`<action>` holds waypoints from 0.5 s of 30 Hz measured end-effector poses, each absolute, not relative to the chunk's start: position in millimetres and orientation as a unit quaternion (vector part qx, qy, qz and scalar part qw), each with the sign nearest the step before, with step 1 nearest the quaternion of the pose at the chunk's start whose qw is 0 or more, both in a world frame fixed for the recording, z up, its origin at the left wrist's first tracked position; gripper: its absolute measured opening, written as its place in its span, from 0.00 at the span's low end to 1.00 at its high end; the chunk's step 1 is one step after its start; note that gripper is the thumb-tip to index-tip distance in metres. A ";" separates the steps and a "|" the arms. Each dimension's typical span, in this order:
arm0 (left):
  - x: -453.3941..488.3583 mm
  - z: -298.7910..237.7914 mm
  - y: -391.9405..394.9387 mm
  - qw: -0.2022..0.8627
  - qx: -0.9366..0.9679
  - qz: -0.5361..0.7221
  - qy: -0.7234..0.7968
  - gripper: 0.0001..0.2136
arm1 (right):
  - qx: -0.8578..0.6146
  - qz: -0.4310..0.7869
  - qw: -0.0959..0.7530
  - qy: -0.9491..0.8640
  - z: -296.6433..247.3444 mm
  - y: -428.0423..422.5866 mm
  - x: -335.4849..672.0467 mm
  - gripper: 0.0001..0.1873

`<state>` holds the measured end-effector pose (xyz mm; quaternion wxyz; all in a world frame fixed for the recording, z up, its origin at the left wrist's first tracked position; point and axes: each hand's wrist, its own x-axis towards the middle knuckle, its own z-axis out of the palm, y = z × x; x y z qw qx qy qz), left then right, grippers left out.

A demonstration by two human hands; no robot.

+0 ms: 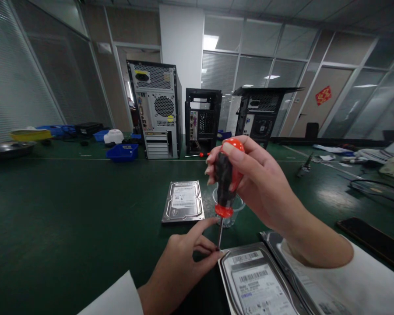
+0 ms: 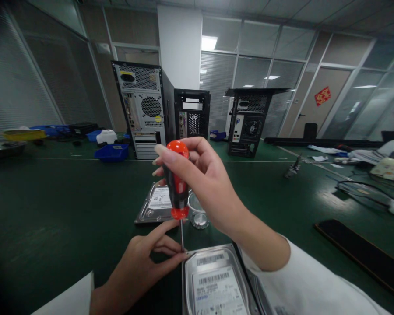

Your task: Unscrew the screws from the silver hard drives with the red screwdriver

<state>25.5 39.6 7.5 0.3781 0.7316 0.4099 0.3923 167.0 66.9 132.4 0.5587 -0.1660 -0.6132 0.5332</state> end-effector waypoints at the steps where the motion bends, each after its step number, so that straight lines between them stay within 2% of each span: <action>1: 25.3 7.4 39.4 0.374 0.733 0.391 0.412 0.22 | -0.164 0.540 0.555 -0.611 133.0 66.8 167.5 0.10; 8: 22.4 9.9 39.4 0.315 0.768 0.356 0.430 0.25 | -0.145 0.574 0.537 -0.601 133.2 67.2 169.9 0.11; 12: 17.4 12.3 42.4 0.418 0.739 0.348 0.398 0.30 | -0.136 0.552 0.555 -0.607 131.1 69.4 167.5 0.11; 15: 13.4 12.4 46.1 0.490 0.716 0.343 0.361 0.31 | -0.156 0.533 0.570 -0.606 130.3 70.2 166.0 0.16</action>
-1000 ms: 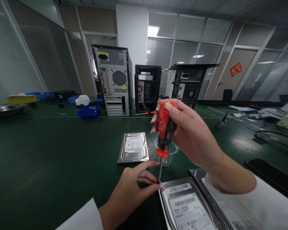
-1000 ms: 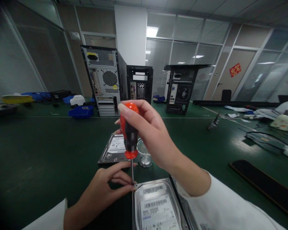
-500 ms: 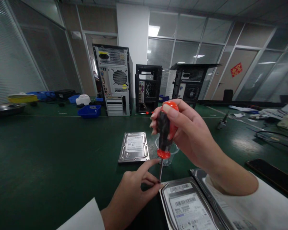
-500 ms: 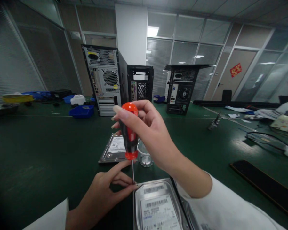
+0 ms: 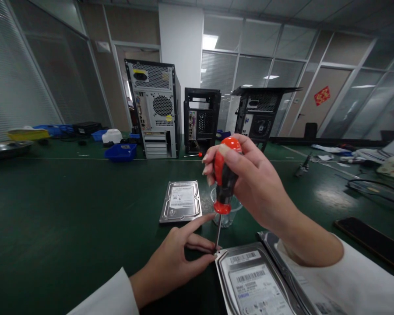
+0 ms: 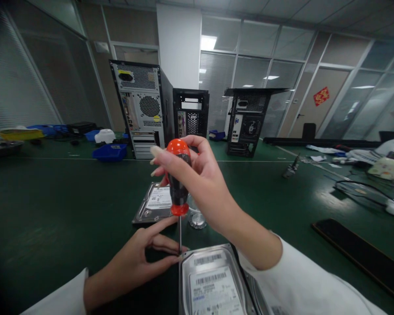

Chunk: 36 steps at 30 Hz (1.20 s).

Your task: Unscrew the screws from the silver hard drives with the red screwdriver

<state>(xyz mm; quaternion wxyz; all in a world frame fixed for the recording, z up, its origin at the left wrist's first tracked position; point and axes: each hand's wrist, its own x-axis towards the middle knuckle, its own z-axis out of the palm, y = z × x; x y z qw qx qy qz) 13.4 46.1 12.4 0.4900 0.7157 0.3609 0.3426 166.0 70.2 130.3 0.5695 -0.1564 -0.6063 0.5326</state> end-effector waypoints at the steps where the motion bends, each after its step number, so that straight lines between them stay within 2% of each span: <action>1: 12.6 12.2 47.2 0.497 0.712 0.343 0.359 0.31 | -0.164 0.528 0.569 -0.609 130.4 70.0 166.1 0.17; 8: 13.6 10.6 48.1 0.494 0.705 0.363 0.357 0.28 | -0.141 0.575 0.535 -0.602 132.5 68.8 171.4 0.07; 12: 13.8 12.2 45.6 0.482 0.703 0.369 0.371 0.28 | -0.098 0.596 0.517 -0.606 131.3 70.0 170.9 0.11; 16: 13.9 14.2 45.9 0.486 0.701 0.370 0.367 0.31 | -0.122 0.581 0.550 -0.588 129.4 69.7 166.9 0.11; 20: 15.9 14.1 49.7 0.510 0.691 0.361 0.364 0.33 | -0.154 0.547 0.569 -0.595 128.2 67.7 164.1 0.19; 26: 20.9 10.7 48.1 0.467 0.702 0.373 0.387 0.29 | -0.151 0.574 0.561 -0.577 129.2 63.8 167.5 0.09; 32: 27.9 12.9 41.1 0.335 0.733 0.376 0.456 0.26 | -0.113 0.599 0.539 -0.582 126.4 63.0 165.1 0.14; 36: 28.8 15.5 42.6 0.381 0.708 0.389 0.450 0.25 | -0.144 0.570 0.562 -0.582 120.2 63.3 158.4 0.15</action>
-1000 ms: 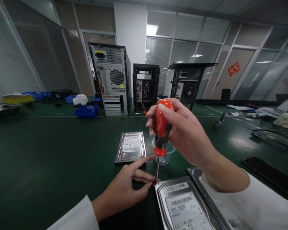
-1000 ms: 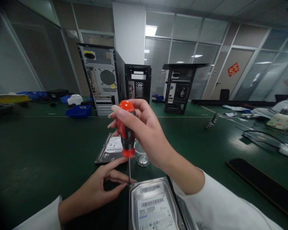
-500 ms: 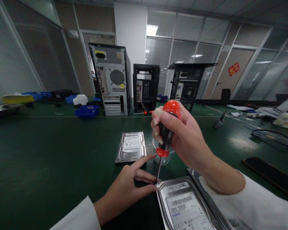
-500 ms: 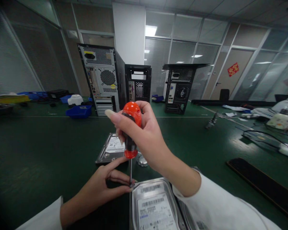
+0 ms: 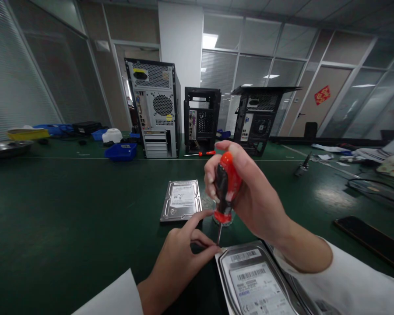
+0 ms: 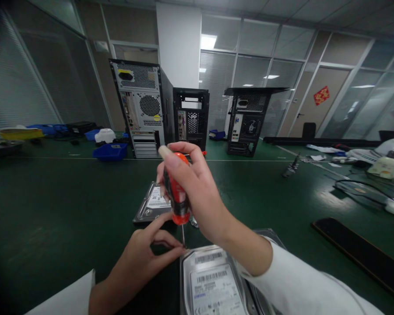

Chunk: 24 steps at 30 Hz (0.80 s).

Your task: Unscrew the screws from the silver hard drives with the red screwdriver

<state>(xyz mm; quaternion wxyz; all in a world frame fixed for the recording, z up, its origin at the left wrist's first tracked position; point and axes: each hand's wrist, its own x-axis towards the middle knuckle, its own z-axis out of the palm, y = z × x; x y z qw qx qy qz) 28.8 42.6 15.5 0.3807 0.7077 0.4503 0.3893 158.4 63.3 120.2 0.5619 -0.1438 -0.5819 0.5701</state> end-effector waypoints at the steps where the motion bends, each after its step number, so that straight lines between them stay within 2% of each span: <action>1: 28.2 16.0 43.4 0.405 0.694 0.394 0.446 0.26 | -0.144 0.561 0.568 -0.584 119.8 63.3 157.8 0.15; 4: 25.8 17.6 45.2 0.455 0.657 0.400 0.448 0.26 | -0.128 0.527 0.607 -0.581 125.5 62.6 160.9 0.14; 9: 27.2 19.4 43.3 0.470 0.627 0.411 0.466 0.26 | -0.095 0.468 0.662 -0.578 142.9 61.9 170.4 0.11; 16: 32.2 15.6 37.1 0.485 0.620 0.386 0.481 0.27 | -0.121 0.504 0.642 -0.565 133.8 67.9 169.1 0.08; 24: 31.0 10.1 42.7 0.483 0.627 0.363 0.491 0.27 | -0.119 0.514 0.656 -0.540 134.7 72.1 171.2 0.06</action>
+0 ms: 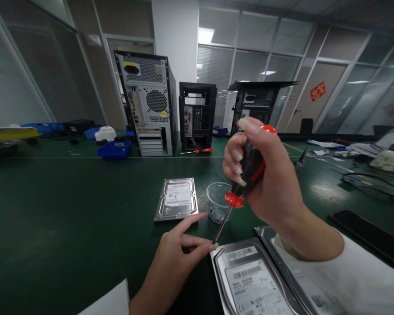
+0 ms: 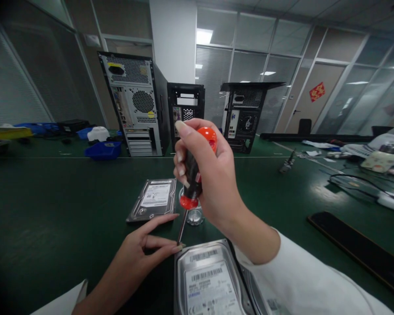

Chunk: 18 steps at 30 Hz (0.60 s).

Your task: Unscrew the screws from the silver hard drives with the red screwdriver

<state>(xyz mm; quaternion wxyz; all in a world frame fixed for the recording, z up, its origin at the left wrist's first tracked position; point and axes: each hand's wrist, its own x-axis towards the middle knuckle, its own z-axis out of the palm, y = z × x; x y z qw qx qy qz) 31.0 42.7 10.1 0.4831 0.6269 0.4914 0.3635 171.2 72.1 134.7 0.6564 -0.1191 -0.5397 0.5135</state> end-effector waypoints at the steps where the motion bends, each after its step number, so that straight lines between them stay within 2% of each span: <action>1: 31.3 9.6 43.0 0.486 0.628 0.363 0.488 0.27 | -0.118 0.515 0.654 -0.541 133.4 72.5 170.6 0.06; 8: 29.6 10.0 41.3 0.495 0.634 0.360 0.473 0.27 | -0.119 0.512 0.654 -0.545 127.5 74.6 168.0 0.07; 18: 26.8 9.4 39.3 0.406 0.691 0.365 0.473 0.25 | -0.126 0.520 0.654 -0.535 128.4 73.2 169.6 0.06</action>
